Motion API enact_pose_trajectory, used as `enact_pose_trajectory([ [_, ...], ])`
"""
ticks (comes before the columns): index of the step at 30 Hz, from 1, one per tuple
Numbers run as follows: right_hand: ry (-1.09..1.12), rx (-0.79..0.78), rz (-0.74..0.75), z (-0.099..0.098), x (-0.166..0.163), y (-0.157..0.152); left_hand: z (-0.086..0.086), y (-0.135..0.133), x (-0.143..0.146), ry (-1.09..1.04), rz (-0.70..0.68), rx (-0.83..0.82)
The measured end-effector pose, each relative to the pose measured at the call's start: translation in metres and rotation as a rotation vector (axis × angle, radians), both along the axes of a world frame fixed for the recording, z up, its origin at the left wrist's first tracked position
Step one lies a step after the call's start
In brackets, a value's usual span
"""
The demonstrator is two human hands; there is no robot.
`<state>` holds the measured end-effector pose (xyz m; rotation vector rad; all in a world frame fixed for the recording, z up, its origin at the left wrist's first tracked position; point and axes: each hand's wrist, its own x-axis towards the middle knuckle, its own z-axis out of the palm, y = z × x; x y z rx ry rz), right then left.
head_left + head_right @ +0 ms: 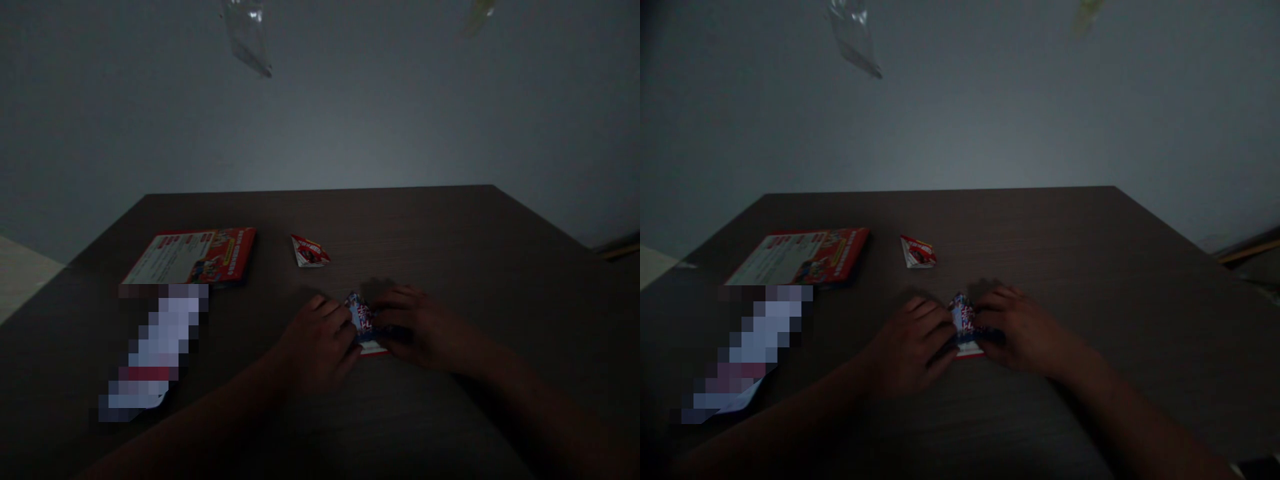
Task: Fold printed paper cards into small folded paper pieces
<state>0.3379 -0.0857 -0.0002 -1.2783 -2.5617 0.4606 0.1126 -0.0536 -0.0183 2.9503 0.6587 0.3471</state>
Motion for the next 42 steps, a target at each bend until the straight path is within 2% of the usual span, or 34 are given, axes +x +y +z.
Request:
enact_pose_trajectory([
  [10, -0.039, 0.039, 0.002, -0.005, -0.005, 0.001, -0.005, 0.0, 0.003, 0.0, 0.059, 0.01],
  [19, 0.031, 0.044, -0.018, -0.008, -0.006, 0.003, -0.007, 0.004, 0.007, -0.064, 0.148, -0.127],
  [27, 0.066, 0.001, -0.09, -0.011, -0.009, 0.003, -0.003, 0.005, 0.01, -0.02, 0.215, -0.187],
  [36, 0.107, 0.034, -0.198, -0.02, -0.015, 0.004, -0.002, 0.006, 0.011, 0.002, 0.233, -0.203],
  [42, 0.098, 0.009, -0.205, -0.021, -0.015, 0.004, -0.003, 0.007, 0.011, 0.003, 0.245, -0.207],
])
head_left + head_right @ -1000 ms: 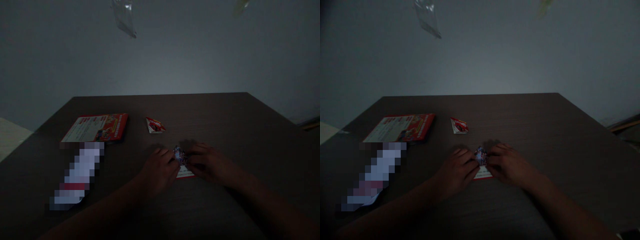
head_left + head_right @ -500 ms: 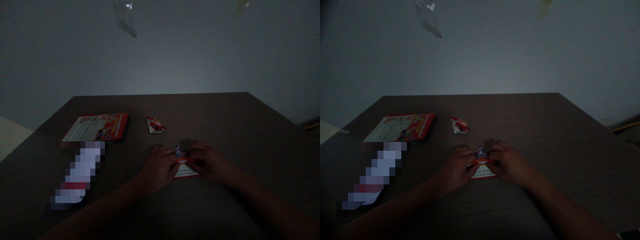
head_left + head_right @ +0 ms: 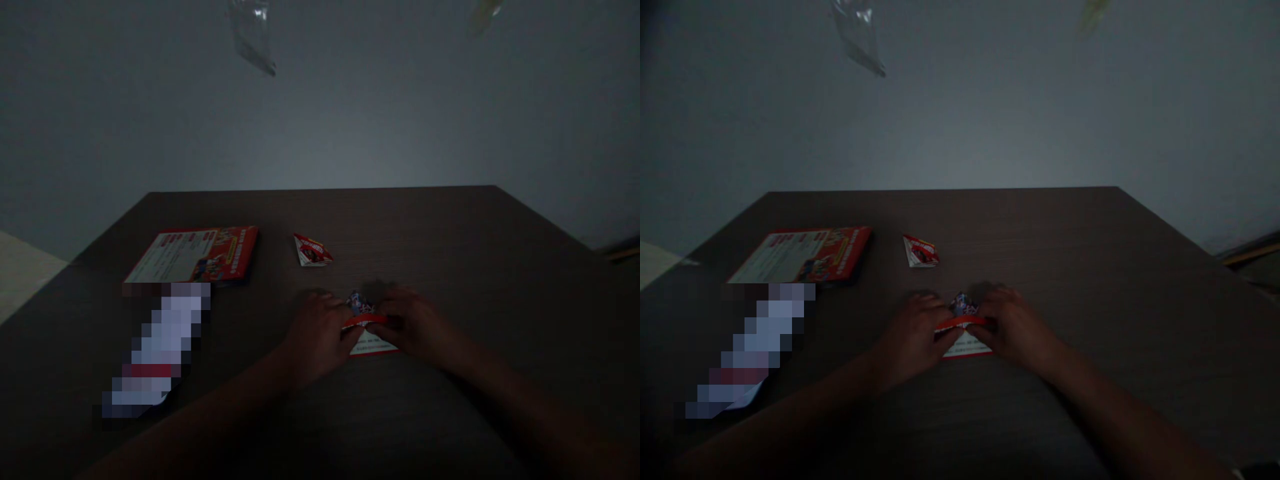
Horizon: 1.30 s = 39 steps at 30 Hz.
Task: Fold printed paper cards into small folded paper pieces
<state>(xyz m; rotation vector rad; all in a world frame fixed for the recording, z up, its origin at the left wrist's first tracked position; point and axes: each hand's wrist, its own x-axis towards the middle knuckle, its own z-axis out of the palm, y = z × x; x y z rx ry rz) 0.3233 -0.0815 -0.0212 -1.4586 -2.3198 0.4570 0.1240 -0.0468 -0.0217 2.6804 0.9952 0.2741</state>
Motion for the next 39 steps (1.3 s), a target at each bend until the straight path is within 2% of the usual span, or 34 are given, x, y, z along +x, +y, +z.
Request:
enact_pose_trajectory([
  [15, -0.078, -0.112, -0.145, 0.006, -0.008, 0.005, 0.005, 0.002, 0.0, 0.076, 0.126, -0.003],
  [31, -0.188, -0.228, -0.259, 0.016, -0.007, 0.007, 0.013, 0.008, -0.003, 0.163, 0.169, -0.068],
  [39, -0.149, -0.309, -0.285, 0.02, -0.003, 0.007, 0.019, 0.013, -0.006, 0.225, 0.175, -0.105],
])
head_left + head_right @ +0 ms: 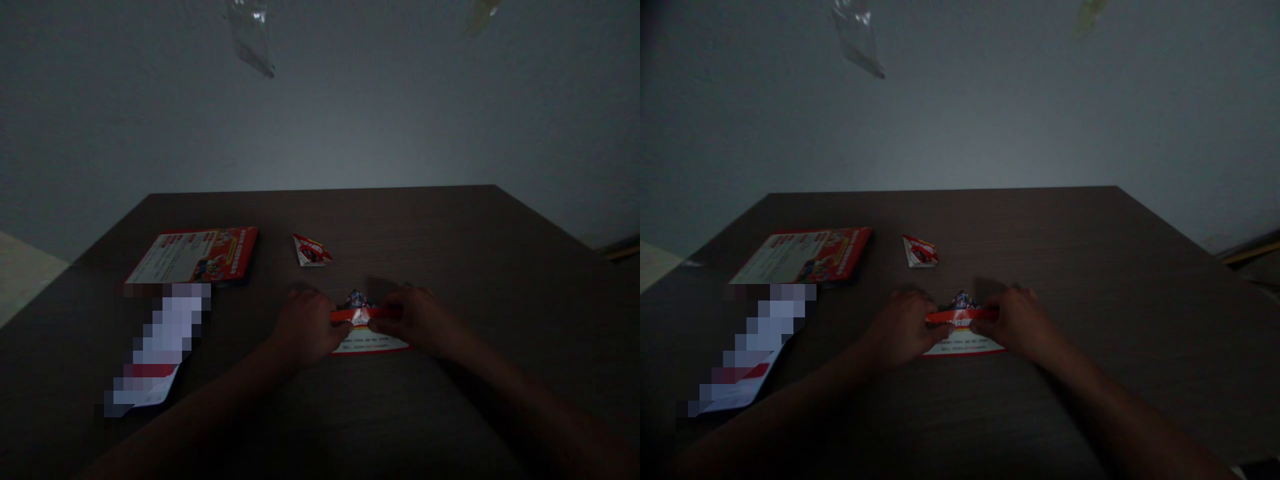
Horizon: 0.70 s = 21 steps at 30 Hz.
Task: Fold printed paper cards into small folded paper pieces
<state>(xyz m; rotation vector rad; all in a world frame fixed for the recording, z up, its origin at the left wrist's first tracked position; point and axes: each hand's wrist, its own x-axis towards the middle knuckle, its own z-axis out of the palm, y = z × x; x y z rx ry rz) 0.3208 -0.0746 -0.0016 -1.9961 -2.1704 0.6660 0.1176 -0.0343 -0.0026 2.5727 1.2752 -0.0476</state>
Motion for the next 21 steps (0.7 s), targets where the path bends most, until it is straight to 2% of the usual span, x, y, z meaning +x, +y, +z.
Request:
enact_pose_trajectory([
  [8, 0.05, -0.083, -0.031, -0.001, 0.013, 0.0, 0.006, 0.006, -0.006, 0.05, 0.033, -0.081],
  [21, 0.142, -0.147, -0.089, -0.002, 0.028, 0.0, 0.005, 0.021, -0.023, 0.06, -0.02, -0.217],
])
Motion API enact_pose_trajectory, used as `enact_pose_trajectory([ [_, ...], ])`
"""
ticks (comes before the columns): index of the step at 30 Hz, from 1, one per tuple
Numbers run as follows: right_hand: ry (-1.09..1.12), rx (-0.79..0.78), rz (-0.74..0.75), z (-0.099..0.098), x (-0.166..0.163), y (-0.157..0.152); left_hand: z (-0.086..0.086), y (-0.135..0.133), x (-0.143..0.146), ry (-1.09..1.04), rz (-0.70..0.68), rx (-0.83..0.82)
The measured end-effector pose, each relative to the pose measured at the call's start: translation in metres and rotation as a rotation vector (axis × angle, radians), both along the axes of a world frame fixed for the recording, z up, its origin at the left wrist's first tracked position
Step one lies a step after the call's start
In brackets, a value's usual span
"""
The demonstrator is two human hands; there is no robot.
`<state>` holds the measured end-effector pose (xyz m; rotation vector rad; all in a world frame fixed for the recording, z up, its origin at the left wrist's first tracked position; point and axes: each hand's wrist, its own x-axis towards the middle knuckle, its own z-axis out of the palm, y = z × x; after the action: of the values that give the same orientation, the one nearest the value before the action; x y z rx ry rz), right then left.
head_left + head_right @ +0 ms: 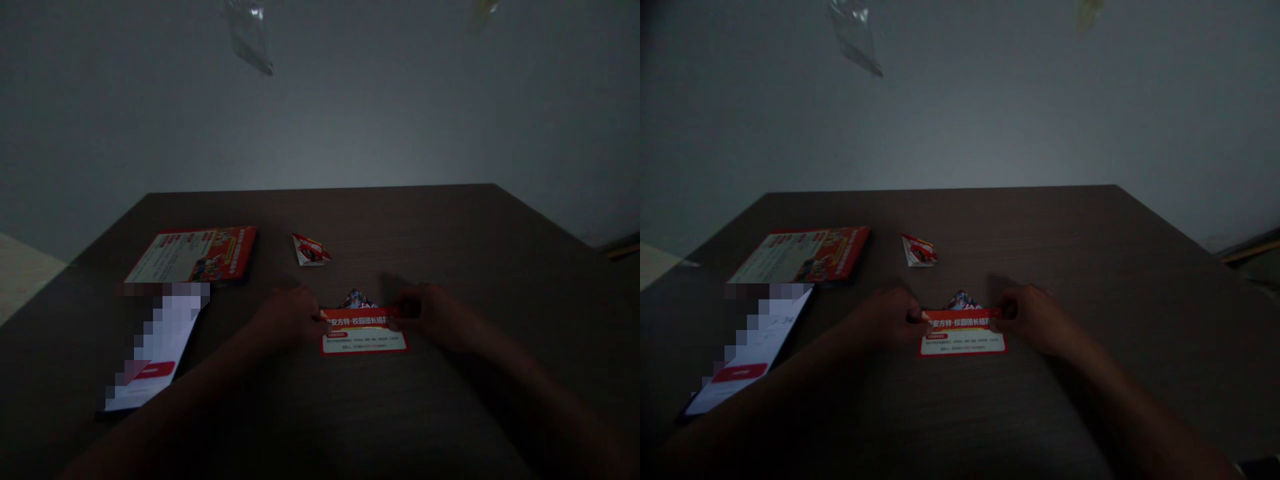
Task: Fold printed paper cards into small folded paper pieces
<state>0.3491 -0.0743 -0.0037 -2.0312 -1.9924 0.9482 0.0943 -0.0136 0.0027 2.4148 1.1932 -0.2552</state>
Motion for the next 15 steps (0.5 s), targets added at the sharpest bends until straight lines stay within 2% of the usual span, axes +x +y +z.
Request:
enact_pose_trajectory([
  [15, 0.057, -0.068, 0.002, -0.003, 0.015, 0.002, -0.003, 0.01, -0.012, -0.043, -0.033, -0.127],
])
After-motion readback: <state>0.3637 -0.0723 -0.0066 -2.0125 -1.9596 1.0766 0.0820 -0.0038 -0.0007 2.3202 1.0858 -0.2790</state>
